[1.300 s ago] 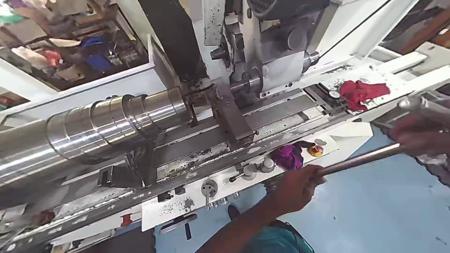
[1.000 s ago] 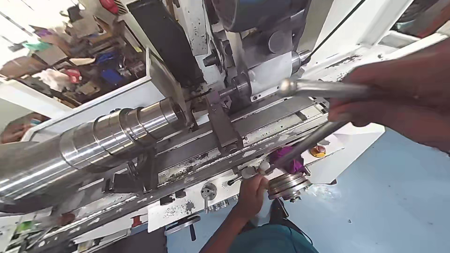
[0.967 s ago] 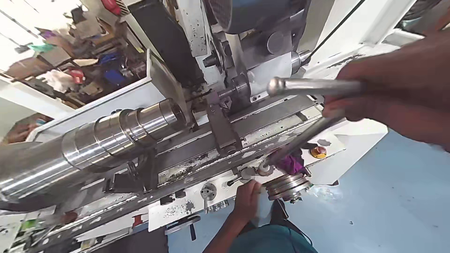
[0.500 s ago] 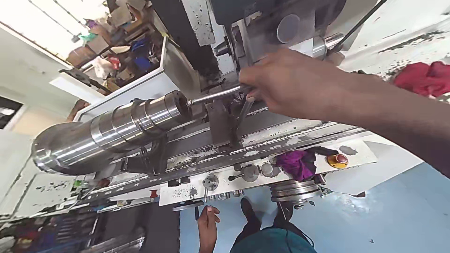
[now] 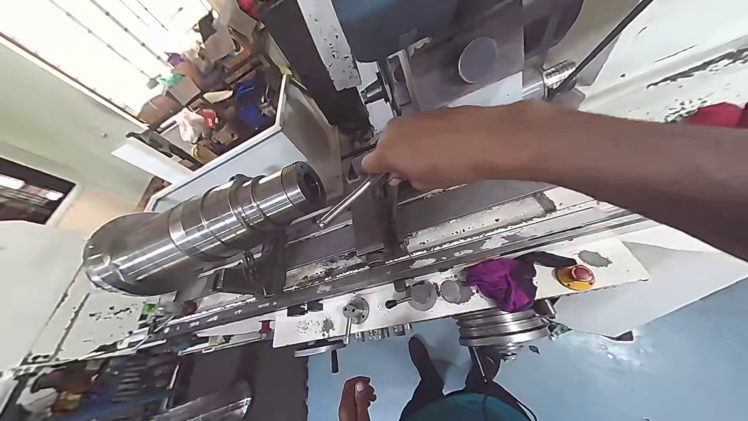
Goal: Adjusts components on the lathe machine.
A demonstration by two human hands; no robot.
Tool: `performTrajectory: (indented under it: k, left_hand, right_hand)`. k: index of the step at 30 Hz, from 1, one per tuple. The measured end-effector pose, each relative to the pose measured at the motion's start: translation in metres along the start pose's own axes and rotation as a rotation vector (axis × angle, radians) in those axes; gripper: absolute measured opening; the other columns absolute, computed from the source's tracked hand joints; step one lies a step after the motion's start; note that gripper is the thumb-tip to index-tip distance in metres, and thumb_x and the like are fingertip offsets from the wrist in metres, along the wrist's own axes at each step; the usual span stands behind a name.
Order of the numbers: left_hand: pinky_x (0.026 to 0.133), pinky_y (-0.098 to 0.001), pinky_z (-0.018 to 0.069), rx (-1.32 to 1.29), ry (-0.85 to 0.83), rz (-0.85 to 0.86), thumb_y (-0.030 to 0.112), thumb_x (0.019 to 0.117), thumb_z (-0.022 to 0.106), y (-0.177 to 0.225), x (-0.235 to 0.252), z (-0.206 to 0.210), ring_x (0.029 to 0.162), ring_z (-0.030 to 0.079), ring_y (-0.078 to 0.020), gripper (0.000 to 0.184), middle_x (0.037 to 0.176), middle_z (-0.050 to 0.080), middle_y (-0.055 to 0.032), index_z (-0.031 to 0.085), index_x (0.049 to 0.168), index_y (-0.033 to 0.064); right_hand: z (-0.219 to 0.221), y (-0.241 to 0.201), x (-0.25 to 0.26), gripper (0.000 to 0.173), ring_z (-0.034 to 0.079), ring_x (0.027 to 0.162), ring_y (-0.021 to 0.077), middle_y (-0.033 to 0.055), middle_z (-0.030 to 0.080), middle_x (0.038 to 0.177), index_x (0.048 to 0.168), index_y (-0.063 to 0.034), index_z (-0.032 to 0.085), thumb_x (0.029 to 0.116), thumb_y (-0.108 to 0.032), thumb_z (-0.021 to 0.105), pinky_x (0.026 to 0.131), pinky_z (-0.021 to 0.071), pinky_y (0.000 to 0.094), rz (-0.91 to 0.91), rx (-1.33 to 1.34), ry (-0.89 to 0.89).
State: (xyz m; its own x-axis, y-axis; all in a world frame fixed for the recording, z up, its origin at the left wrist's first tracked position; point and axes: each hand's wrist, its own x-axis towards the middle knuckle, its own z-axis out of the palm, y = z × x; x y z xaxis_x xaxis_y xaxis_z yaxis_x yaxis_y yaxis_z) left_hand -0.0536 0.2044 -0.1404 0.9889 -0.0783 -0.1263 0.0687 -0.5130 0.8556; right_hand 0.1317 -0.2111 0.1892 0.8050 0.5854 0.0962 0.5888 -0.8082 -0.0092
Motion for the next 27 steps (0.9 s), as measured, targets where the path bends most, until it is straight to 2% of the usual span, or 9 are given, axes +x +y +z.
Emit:
performTrajectory:
  k: [6, 9, 12, 15, 16, 19, 22, 25, 27]
  left_hand:
    - [0.071, -0.0264, 0.0612, 0.026, 0.036, 0.235, 0.03, 0.108, 0.039, 0.029, 0.036, -0.01, 0.075, 0.069, -0.0073, 0.047, 0.089, 0.071, -0.0058, 0.068, 0.104, -0.0068]
    - [0.077, -0.0277, 0.062, -0.106, 0.083, 0.399, 0.041, 0.1092, 0.043, 0.087, 0.073, -0.012, 0.081, 0.07, -0.0065, 0.048, 0.095, 0.072, 0.0009, 0.067, 0.108, -0.0007]
    - [0.081, -0.0325, 0.0612, -0.185, 0.114, 0.651, 0.044, 0.109, 0.045, 0.171, 0.121, -0.022, 0.088, 0.07, -0.0108, 0.046, 0.102, 0.071, 0.0018, 0.067, 0.112, 0.0045]
    - [0.083, -0.0325, 0.0602, -0.119, 0.164, 0.826, 0.035, 0.1091, 0.047, 0.261, 0.166, -0.033, 0.096, 0.068, -0.0102, 0.037, 0.113, 0.067, -0.0005, 0.061, 0.121, 0.0028]
    - [0.086, -0.0316, 0.0583, -0.077, 0.175, 0.82, 0.035, 0.1087, 0.048, 0.289, 0.181, -0.035, 0.1, 0.066, -0.0091, 0.038, 0.116, 0.065, -0.0018, 0.057, 0.126, 0.0021]
    - [0.09, -0.03, 0.0524, 0.089, 0.24, 0.815, 0.036, 0.1075, 0.045, 0.356, 0.24, -0.031, 0.106, 0.062, -0.0127, 0.047, 0.122, 0.061, -0.0125, 0.055, 0.13, -0.0031]
    - [0.103, -0.0444, 0.0449, 0.301, 0.21, 0.713, 0.044, 0.1082, 0.039, 0.391, 0.285, -0.02, 0.115, 0.059, -0.0258, 0.055, 0.12, 0.062, -0.0194, 0.064, 0.121, -0.0034]
    - [0.085, -0.055, 0.0456, 0.392, 0.201, 0.485, 0.044, 0.1071, 0.04, 0.4, 0.297, -0.005, 0.093, 0.063, -0.0265, 0.051, 0.092, 0.064, -0.0123, 0.066, 0.094, 0.0028]
    - [0.084, -0.0558, 0.0495, 0.402, 0.151, 0.425, 0.037, 0.1057, 0.042, 0.4, 0.3, -0.005, 0.092, 0.066, -0.0273, 0.045, 0.094, 0.068, -0.0143, 0.068, 0.096, 0.0018]
  right_hand:
    - [-0.005, 0.012, 0.028, 0.011, 0.066, 0.091, 0.0332, 0.0122, 0.063, 0.094, 0.113, -0.0092, 0.063, 0.1027, -0.009, 0.058, 0.075, 0.053, 0.051, -0.062, -0.156, -0.007]
    - [-0.002, -0.004, 0.044, 0.017, 0.065, 0.092, 0.0391, 0.0187, 0.06, 0.098, 0.119, -0.0007, 0.055, 0.1028, -0.006, 0.055, 0.075, 0.0533, 0.0534, 0.048, -0.18, -0.005]
    - [-0.011, -0.026, 0.056, 0.012, 0.064, 0.098, 0.0362, 0.0185, 0.061, 0.102, 0.108, 0.0022, 0.061, 0.0974, -0.003, 0.061, 0.08, 0.0517, 0.0504, 0.191, -0.062, -0.058]
    - [-0.018, -0.033, 0.058, 0.005, 0.059, 0.06, 0.0195, 0.0078, 0.059, 0.078, 0.1, -0.0043, 0.064, 0.0985, -0.008, 0.063, 0.052, 0.0502, 0.036, 0.375, 0.179, -0.077]
    - [-0.018, -0.033, 0.056, 0.006, 0.059, 0.057, 0.0195, 0.0079, 0.059, 0.075, 0.102, -0.0044, 0.064, 0.0997, -0.01, 0.062, 0.05, 0.0503, 0.036, 0.398, 0.21, -0.083]
    - [-0.009, -0.021, 0.058, 0.029, 0.066, 0.089, 0.0358, 0.0183, 0.062, 0.1, 0.128, -0.0026, 0.057, 0.1005, -0.01, 0.062, 0.075, 0.0547, 0.053, 0.29, 0.105, -0.068]
    - [-0.007, -0.003, 0.063, 0.031, 0.063, 0.061, 0.0224, 0.0117, 0.064, 0.089, 0.131, -0.0091, 0.059, 0.1009, -0.015, 0.065, 0.054, 0.0561, 0.0395, 0.247, 0.201, -0.059]
    - [-0.011, -0.001, 0.063, 0.026, 0.064, 0.056, 0.0192, 0.0106, 0.066, 0.087, 0.128, -0.0115, 0.06, 0.1043, -0.02, 0.061, 0.052, 0.0573, 0.0368, 0.32, 0.393, -0.096]
    - [-0.013, 0.004, 0.063, 0.022, 0.067, 0.06, 0.02, 0.0111, 0.067, 0.087, 0.122, -0.0083, 0.061, 0.1073, -0.024, 0.056, 0.055, 0.0602, 0.0375, 0.363, 0.609, -0.128]
